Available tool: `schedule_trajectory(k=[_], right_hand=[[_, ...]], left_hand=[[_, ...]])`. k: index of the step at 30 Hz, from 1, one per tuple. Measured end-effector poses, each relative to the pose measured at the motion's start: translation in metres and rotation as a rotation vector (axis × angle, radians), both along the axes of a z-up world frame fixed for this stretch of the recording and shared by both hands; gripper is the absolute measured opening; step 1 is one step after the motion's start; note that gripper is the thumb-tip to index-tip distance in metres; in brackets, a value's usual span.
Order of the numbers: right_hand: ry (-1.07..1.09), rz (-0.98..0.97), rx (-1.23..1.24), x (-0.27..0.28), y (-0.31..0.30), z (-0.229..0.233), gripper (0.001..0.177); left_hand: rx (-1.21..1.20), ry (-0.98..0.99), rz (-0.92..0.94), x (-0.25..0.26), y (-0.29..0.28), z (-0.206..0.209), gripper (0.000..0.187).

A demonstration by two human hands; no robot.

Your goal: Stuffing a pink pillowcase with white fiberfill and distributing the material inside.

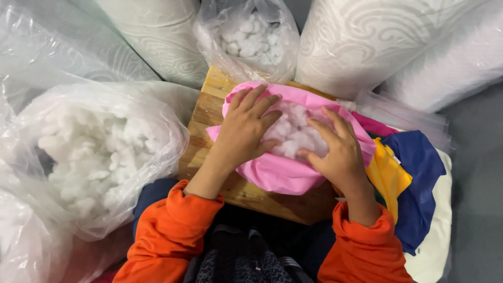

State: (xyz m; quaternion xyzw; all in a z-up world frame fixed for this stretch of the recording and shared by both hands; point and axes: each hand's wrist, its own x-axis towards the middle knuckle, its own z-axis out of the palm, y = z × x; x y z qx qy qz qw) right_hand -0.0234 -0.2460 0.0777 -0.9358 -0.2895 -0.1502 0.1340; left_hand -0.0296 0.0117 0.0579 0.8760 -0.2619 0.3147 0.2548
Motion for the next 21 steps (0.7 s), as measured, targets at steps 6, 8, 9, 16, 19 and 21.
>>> schedule_trajectory(k=[6,8,9,16,19,21], right_hand=[[0.401,-0.087,-0.238,0.003,0.004,-0.012,0.130],[0.347,-0.071,-0.112,0.003,0.004,0.001,0.137],[0.348,-0.070,-0.114,0.000,0.006,0.009,0.137],[0.010,0.003,0.385,0.004,-0.018,0.006,0.053],[-0.011,0.006,0.320,0.004,-0.018,0.002,0.033],[0.018,0.034,0.215,0.001,-0.009,-0.005,0.028]], left_hand=[[0.510,0.543,0.171,0.002,-0.009,-0.019,0.128],[0.458,0.520,0.133,-0.001,-0.005,-0.005,0.125],[0.455,0.521,0.133,-0.002,-0.001,-0.003,0.125],[0.033,0.289,-0.057,0.004,0.005,-0.003,0.073],[0.220,0.341,0.055,0.012,-0.009,-0.030,0.066],[0.369,0.420,0.174,0.017,-0.017,-0.051,0.068]])
